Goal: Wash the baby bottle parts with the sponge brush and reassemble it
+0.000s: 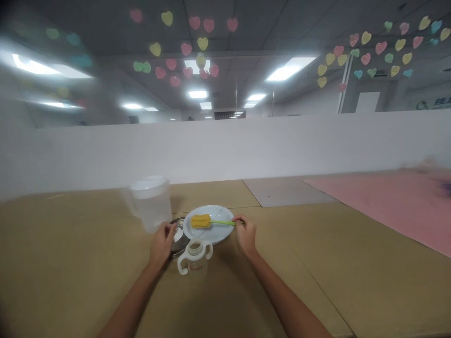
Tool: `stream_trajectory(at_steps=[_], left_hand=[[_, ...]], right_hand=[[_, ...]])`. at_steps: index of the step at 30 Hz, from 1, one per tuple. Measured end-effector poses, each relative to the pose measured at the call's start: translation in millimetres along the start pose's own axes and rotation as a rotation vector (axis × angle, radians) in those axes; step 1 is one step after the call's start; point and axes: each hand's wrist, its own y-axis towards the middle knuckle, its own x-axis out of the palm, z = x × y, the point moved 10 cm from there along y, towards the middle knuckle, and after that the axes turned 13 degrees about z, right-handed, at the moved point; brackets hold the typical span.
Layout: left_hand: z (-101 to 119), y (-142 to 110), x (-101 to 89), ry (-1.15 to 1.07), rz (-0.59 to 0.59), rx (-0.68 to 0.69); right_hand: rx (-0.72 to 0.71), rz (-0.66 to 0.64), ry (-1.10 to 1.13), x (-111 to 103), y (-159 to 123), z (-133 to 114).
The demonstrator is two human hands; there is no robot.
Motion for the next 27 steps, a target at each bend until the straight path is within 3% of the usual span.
stream_trajectory(at_steps=[6,11,19,27], left_hand=[[6,1,3.9,0.136,0.012,0.157],[2,-4,19.5,0.285,-0.121,0.189],[7,-9,23.8,0.341,-0.196,0.190],[3,-1,14.4,0.302,-0.068,0.196]], right_hand=[[0.005,0.005,0.008,0,0,0],[0.012,0.005,0.010,0,0,-2],[-0.008,0.003,0.014,0,0,-2],[-0.006,0.002,0.017,0,0,-1]])
